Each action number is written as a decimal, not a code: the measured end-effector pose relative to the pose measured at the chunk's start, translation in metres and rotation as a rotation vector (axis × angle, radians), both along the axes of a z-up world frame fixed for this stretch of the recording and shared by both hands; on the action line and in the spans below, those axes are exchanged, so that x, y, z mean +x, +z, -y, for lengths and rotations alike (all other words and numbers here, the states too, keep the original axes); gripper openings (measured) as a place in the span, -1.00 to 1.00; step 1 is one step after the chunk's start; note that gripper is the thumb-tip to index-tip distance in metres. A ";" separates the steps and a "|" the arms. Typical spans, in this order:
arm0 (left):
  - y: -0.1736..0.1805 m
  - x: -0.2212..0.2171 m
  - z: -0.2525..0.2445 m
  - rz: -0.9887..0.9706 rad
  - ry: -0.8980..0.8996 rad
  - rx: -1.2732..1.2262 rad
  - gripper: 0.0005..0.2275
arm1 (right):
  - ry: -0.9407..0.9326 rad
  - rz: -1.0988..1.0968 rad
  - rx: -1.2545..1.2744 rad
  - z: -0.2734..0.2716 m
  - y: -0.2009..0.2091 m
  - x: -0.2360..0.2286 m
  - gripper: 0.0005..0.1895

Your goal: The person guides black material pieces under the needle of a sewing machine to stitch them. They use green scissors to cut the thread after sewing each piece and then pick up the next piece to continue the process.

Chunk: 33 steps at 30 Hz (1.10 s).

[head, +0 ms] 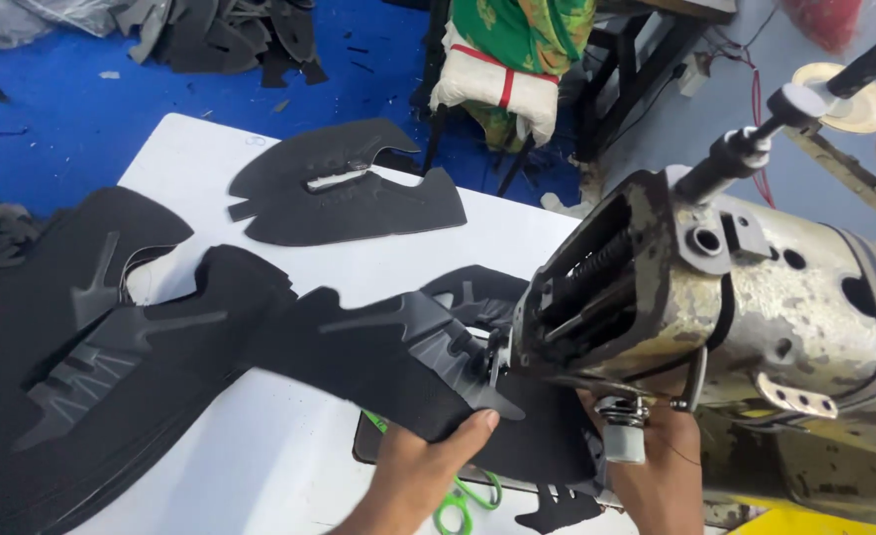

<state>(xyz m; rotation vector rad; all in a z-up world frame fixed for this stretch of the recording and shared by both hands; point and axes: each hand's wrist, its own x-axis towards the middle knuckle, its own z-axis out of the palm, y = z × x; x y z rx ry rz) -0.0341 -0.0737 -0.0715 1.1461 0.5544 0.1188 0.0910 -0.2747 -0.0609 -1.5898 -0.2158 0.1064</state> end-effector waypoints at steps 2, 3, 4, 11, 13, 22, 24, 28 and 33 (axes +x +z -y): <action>0.002 -0.002 0.009 0.027 0.065 0.040 -0.86 | 0.125 0.079 -0.125 0.009 -0.011 0.011 -0.72; 0.003 -0.002 0.010 0.029 0.066 0.036 -0.86 | 0.126 0.081 -0.130 0.012 -0.015 0.014 -0.72; 0.005 -0.002 0.011 0.010 0.072 0.018 -0.85 | 0.106 0.031 -0.226 0.015 -0.019 0.016 -0.76; 0.011 0.000 0.009 -0.081 0.034 0.083 -0.81 | 0.056 0.041 -0.348 0.007 -0.004 0.013 -0.81; 0.018 0.003 0.002 -0.132 -0.011 0.133 -0.78 | 0.036 0.060 -0.362 0.005 -0.005 0.009 -0.82; 0.036 0.038 -0.067 -0.101 -0.327 0.274 -0.47 | -0.073 0.022 -0.208 0.003 -0.027 -0.045 -0.76; 0.033 0.051 -0.082 -0.093 -0.419 0.248 -0.44 | -0.094 0.036 -0.227 0.006 -0.043 -0.060 -0.69; 0.016 0.069 -0.100 0.075 -0.590 0.071 -0.37 | -0.101 0.001 -0.286 0.009 -0.077 -0.082 -0.65; 0.014 0.049 -0.082 0.113 -0.471 0.054 -0.31 | -0.146 -0.070 -0.158 0.002 -0.075 -0.081 -0.66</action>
